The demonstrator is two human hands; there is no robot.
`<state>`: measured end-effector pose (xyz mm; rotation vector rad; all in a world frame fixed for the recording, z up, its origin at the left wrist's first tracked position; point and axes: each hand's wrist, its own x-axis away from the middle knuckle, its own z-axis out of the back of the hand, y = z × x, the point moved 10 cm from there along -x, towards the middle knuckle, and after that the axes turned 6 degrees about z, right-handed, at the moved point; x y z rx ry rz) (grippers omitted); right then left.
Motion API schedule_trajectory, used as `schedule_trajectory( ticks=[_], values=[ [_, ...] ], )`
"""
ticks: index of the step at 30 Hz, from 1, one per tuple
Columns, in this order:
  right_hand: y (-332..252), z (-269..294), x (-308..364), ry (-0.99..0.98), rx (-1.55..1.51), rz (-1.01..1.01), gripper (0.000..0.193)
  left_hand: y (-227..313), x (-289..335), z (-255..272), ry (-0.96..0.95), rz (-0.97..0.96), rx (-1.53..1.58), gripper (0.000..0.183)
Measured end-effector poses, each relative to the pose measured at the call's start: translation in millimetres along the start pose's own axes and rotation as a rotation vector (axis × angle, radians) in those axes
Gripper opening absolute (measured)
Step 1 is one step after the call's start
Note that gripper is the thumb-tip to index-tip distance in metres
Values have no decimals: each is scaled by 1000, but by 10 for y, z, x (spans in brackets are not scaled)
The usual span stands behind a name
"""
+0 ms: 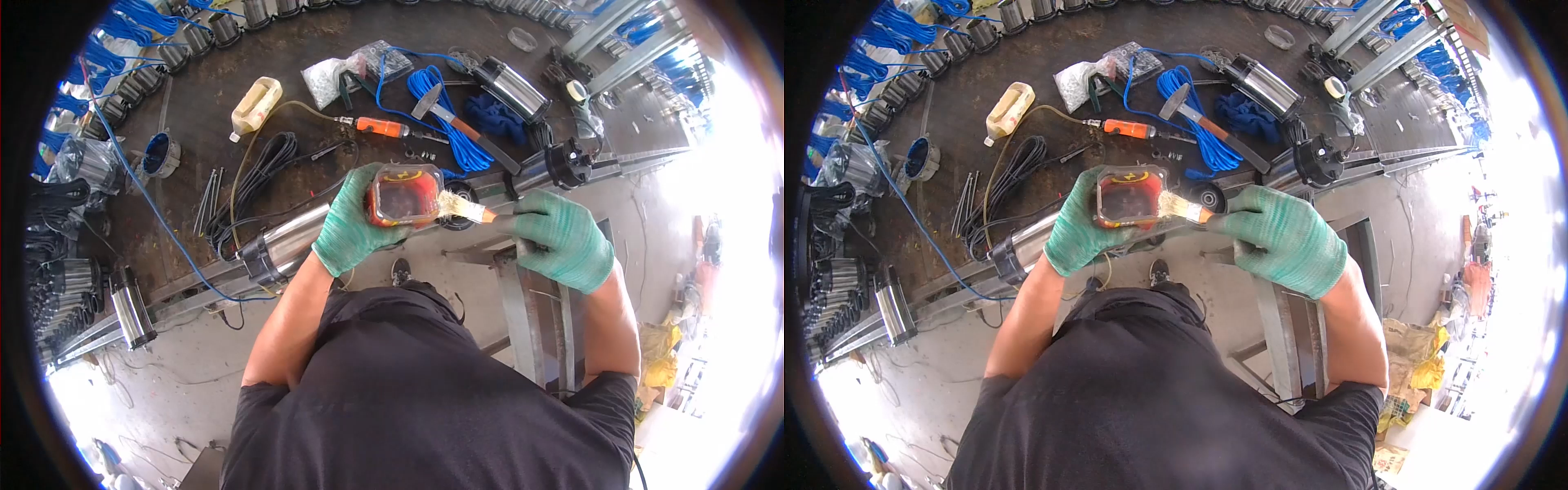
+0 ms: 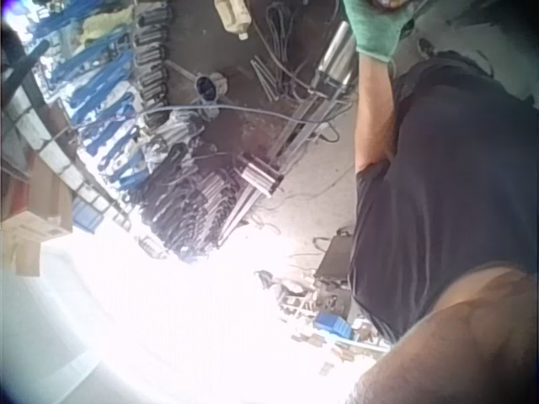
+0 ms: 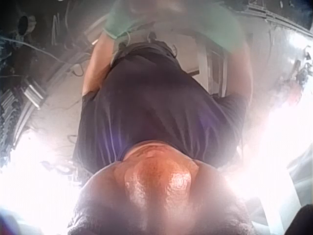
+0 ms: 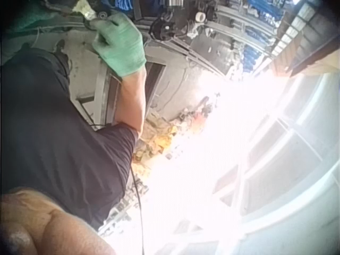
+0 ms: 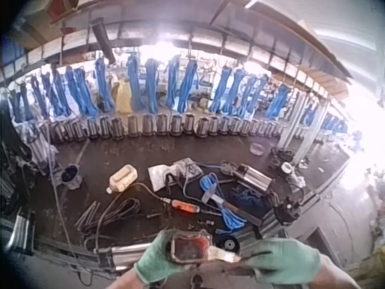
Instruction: The person wipes the inside of a silver metal cylinder and a black pump component with a blue cloth. They apply a liquid from a small container onto the black component using a brush and then insert the component into the cylinder.
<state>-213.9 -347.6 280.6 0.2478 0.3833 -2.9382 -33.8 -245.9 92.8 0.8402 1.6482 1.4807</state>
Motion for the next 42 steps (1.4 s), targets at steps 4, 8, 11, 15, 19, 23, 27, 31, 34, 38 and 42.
schedule_trajectory(
  ticks=[4, 8, 11, 15, 19, 23, 27, 31, 34, 38, 42],
  values=[
    [52, 95, 8, 81, -32, -61, 37, -4, 17, -59, -46, -16, -5, 92],
    [114, -134, -56, 12, -105, -66, 37, 4, -13, -131, -68, 0, 101, 92],
    [53, -127, -17, -58, -82, -42, 36, -13, 0, -85, -43, 43, 81, 96],
    [46, -15, 92, -67, -54, -3, 39, 33, -2, -60, -22, -10, -57, 96],
    [-25, 109, 32, -47, -19, 31, 39, 21, 47, -103, -48, -21, -18, 95],
    [-89, -68, -60, -121, 49, 79, 39, -83, 25, -157, -87, 10, 105, 98],
    [-156, -103, 23, -202, 105, 136, 39, -16, 12, -154, -80, 42, 100, 95],
    [-147, 9, 93, -179, 99, 129, 42, -14, 13, -80, -48, 49, 126, 92],
    [-18, 104, 93, -72, 10, -16, 41, -71, 14, -96, -55, 53, 156, 94],
    [291, 1, 125, 146, -334, -289, 31, -73, 34, -114, -36, 19, 85, 95],
    [537, -345, 393, 235, -786, -643, 22, -7, 40, -90, 0, -31, 47, 94]
  ],
)
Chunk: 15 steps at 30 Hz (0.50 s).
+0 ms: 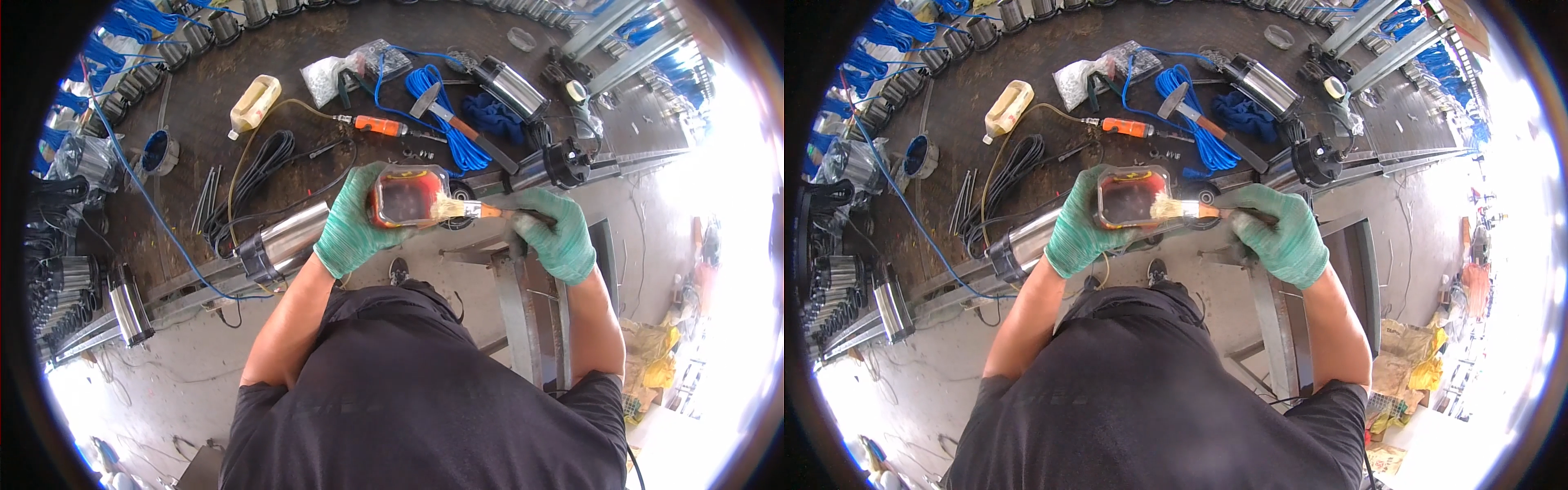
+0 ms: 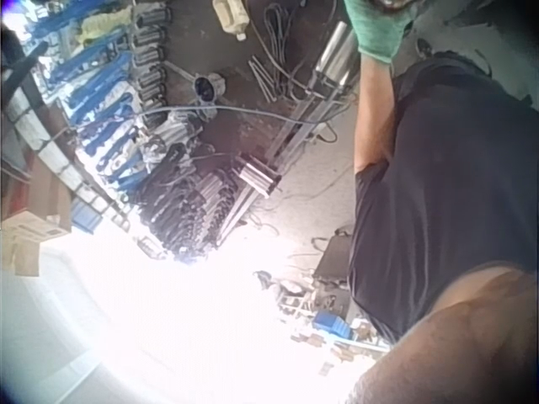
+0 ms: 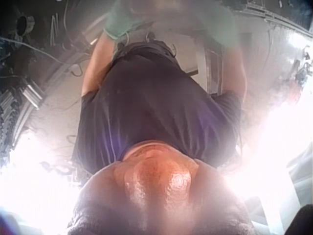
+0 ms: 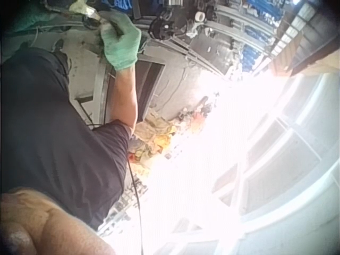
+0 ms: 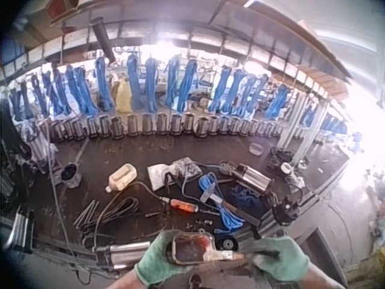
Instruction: The person wipes the inside of a silver metal cylinder and a black pump component with a blue cloth. They apply a liquid from a small container onto the black component using a brush and then insert the component into the cylinder.
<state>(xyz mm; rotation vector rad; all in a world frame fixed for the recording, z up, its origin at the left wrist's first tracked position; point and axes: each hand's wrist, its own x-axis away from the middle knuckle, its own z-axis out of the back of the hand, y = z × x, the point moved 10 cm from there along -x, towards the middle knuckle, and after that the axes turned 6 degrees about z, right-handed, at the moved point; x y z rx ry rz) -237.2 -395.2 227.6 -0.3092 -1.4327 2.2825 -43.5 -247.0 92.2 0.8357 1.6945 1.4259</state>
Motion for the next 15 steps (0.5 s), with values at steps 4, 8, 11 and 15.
schedule_trajectory(
  ticks=[4, 8, 11, 15],
  values=[
    [146, 139, 74, 45, -124, -176, 21, 79, -7, 93, 34, -51, -183, 95],
    [61, 190, 69, 135, -235, -125, 30, 70, 28, 98, 44, -45, -104, 98],
    [128, 128, 33, 146, -316, -101, 40, 32, 32, 50, 57, -67, -99, 99],
    [275, -213, 3, 139, -608, -215, 39, 180, 27, 65, 86, -118, -176, 99]
  ],
)
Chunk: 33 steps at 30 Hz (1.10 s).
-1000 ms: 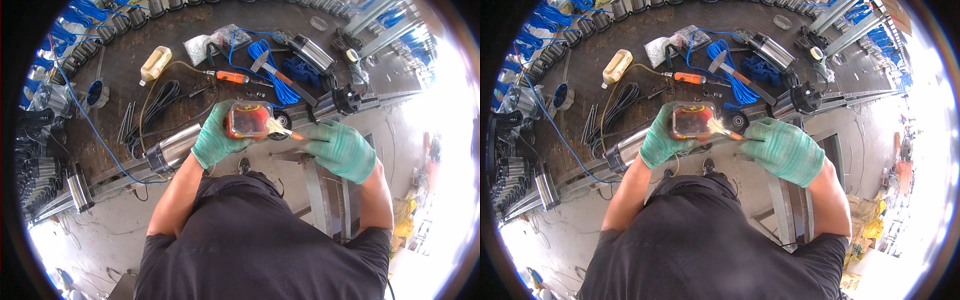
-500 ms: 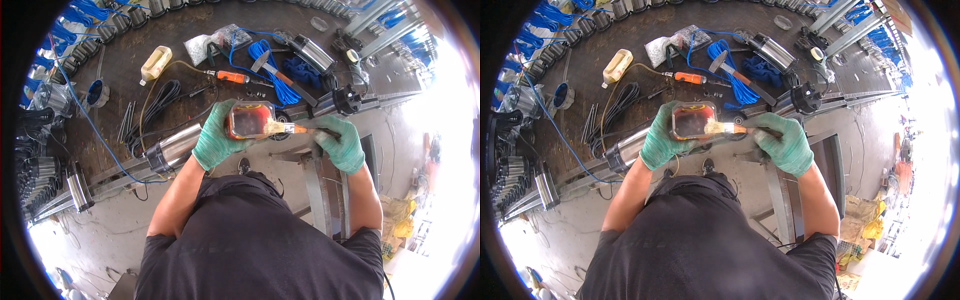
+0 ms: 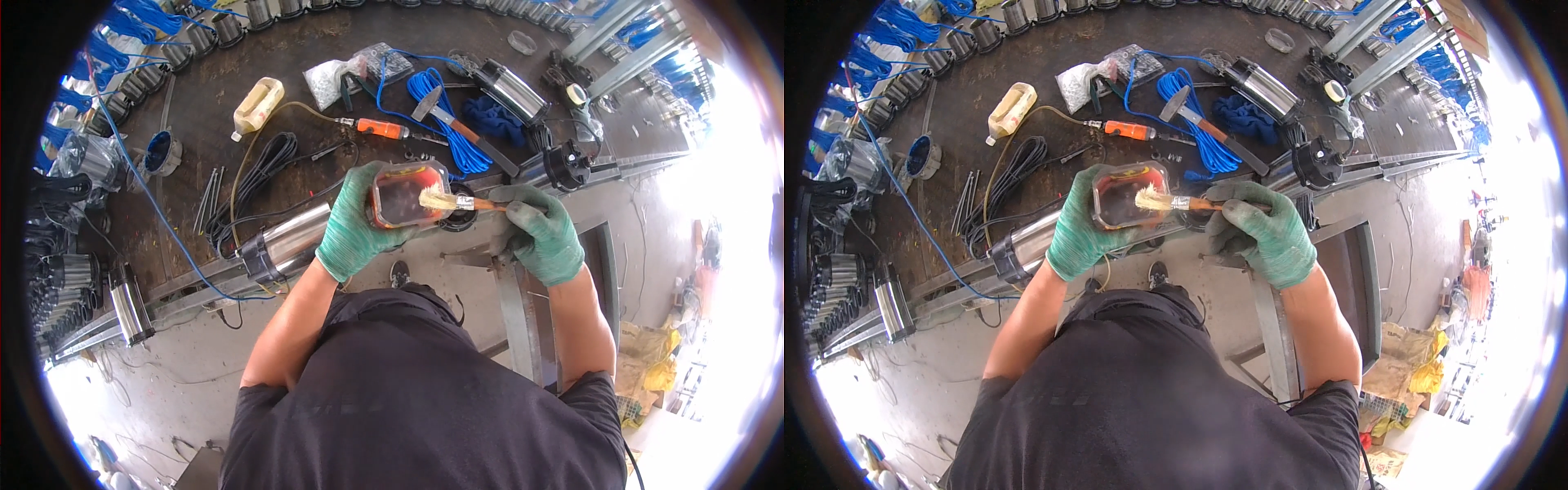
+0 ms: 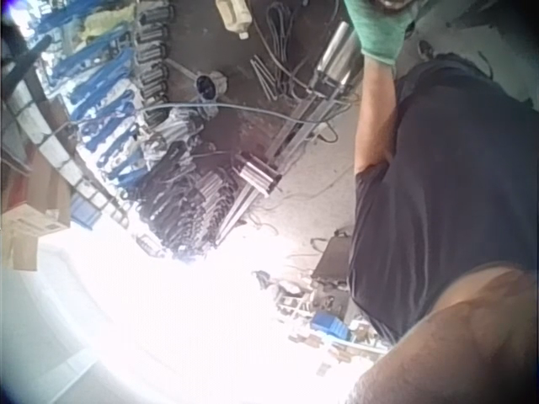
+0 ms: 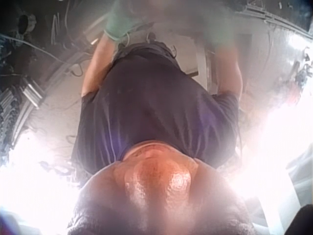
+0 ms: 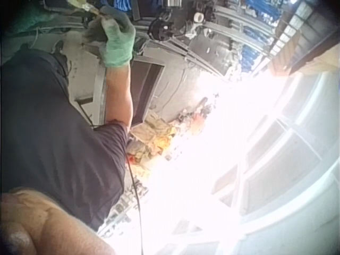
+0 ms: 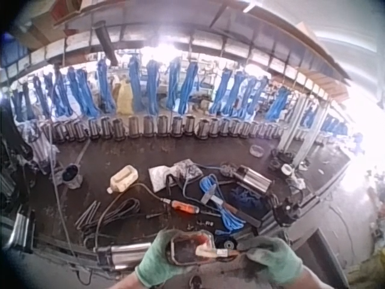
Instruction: The person wipes the inside of a silver metal cylinder and a black pump component with a blue cloth. They apply a liquid from a small container onto the black component using a brush and then insert the component into the cylinder.
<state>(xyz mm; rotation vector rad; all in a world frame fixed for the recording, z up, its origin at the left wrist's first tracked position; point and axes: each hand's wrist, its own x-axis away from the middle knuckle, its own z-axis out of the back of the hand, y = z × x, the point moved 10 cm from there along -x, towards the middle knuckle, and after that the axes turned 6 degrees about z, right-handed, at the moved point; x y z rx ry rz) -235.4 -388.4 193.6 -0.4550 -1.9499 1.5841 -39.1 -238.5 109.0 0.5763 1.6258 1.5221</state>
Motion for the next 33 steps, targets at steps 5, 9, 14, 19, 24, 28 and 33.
schedule_trajectory(
  ticks=[5, 9, 14, 19, 24, 28, 33],
  values=[
    [112, 22, -42, 64, 53, -103, 38, 238, 19, 263, 122, -27, -240, 93],
    [151, 225, -81, 182, 207, -50, 40, 362, 6, 335, 135, -145, -326, 94],
    [189, 50, -187, 180, 143, -104, 39, 327, 20, 547, 148, -104, -300, 96],
    [228, -91, -463, 167, 76, -79, 37, 1, -88, 1051, 147, 10, 161, 97],
    [274, -161, -667, 260, -42, -73, 40, -318, -534, 2060, 246, 164, 637, 88],
    [386, -175, -687, 410, -150, -33, 39, -1148, -743, 3597, 597, 17, -22, 78],
    [711, -32, -366, 652, -236, 8, 35, -1928, -1000, 4565, 954, 275, -302, 76]
  ],
)
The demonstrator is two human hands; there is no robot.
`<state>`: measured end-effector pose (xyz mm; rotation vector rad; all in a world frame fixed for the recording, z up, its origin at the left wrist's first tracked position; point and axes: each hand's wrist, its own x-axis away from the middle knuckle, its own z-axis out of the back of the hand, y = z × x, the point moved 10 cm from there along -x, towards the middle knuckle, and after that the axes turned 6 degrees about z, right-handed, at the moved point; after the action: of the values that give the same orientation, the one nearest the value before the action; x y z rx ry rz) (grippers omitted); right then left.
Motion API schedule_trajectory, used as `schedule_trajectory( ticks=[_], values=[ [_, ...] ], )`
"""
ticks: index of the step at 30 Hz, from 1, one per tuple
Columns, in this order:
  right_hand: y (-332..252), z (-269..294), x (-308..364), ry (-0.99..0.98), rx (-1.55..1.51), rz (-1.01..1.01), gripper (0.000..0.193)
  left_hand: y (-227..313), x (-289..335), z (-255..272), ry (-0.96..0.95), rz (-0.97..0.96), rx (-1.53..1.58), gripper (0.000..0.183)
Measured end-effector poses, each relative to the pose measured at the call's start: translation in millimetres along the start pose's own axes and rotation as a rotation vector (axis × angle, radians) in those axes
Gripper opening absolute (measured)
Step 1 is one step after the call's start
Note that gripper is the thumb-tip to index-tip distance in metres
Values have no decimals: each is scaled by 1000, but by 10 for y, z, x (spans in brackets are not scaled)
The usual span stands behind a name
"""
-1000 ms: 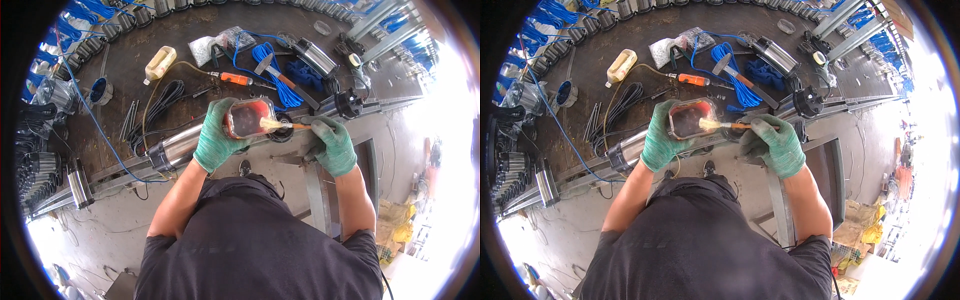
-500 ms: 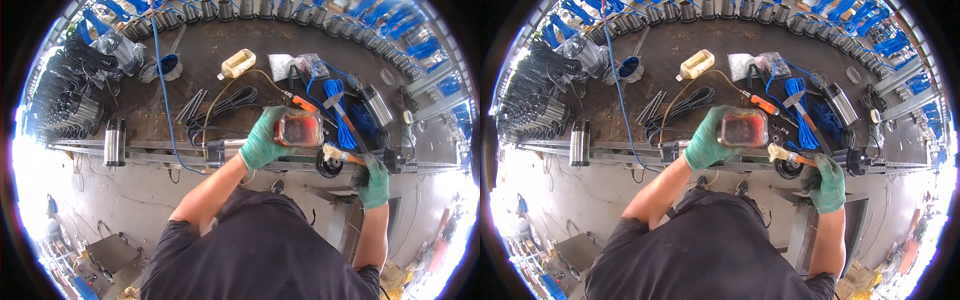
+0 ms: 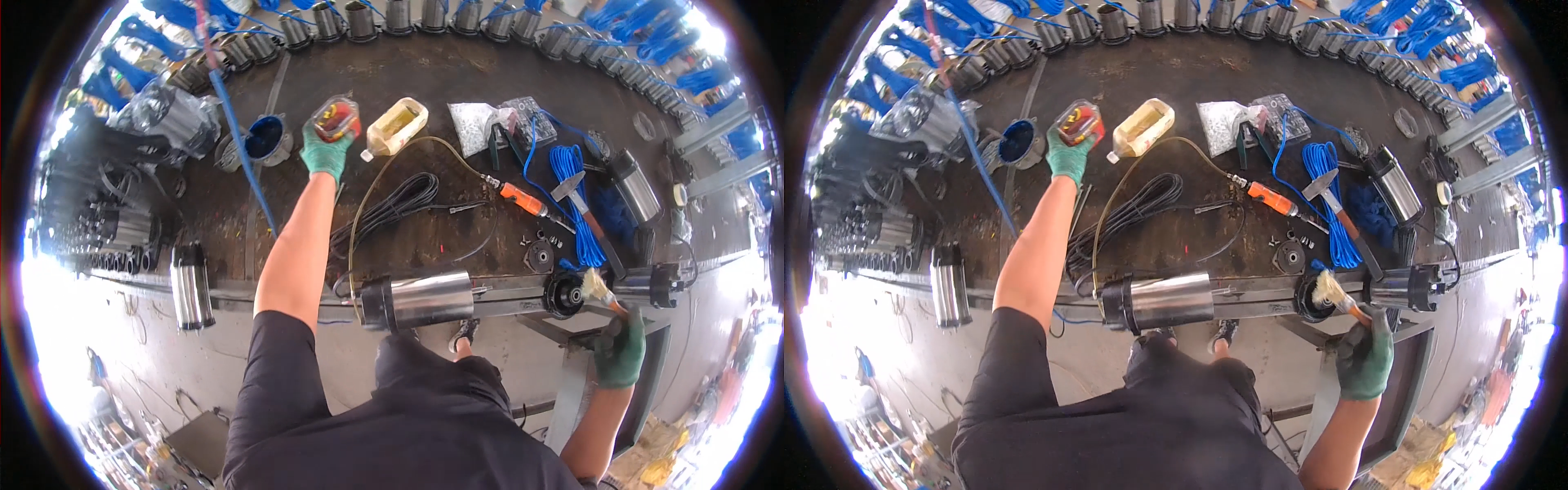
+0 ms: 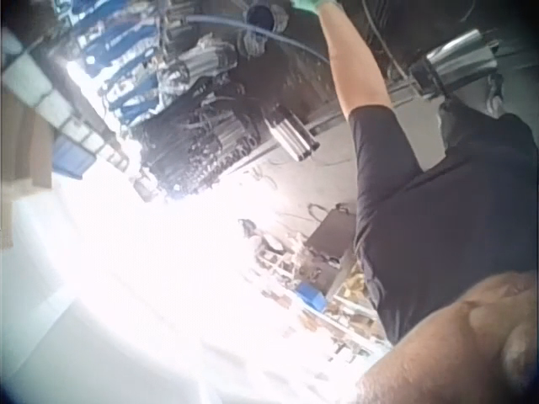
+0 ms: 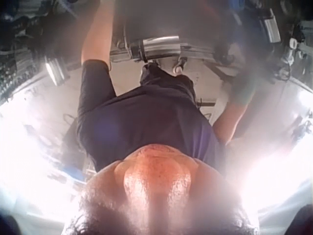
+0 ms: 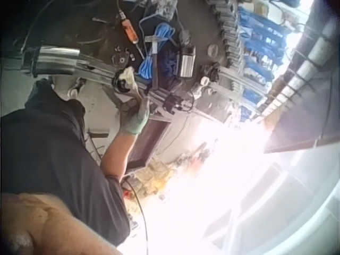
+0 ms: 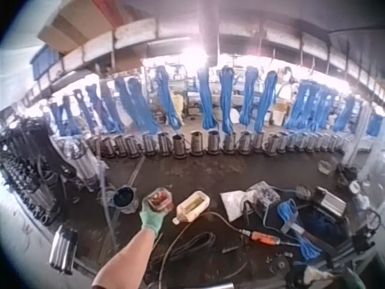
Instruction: The person wipes the inside of a silver metal cylinder and a black pump component with a blue cloth. They apply a liquid from a small container onto the black component using a brush and then insert the component into the cylinder.
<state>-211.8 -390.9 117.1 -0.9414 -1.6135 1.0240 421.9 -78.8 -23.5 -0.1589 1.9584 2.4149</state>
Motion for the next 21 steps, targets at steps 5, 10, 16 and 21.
schedule_trajectory(
  ticks=[5, 10, 16, 21],
  values=[
    [28, 620, 189, 41, 122, 156, 28, -716, -695, -552, -203, -199, -243, 48],
    [50, 1120, 127, 224, -75, 12, 19, -969, -1237, -389, -213, -552, -639, 56],
    [22, 1739, -224, 207, -174, 118, 15, -895, -1006, 205, 93, 218, -409, 66],
    [521, 2246, -623, 312, -359, -30, 11, 986, 1687, -861, -533, 92, -191, 38]
  ],
)
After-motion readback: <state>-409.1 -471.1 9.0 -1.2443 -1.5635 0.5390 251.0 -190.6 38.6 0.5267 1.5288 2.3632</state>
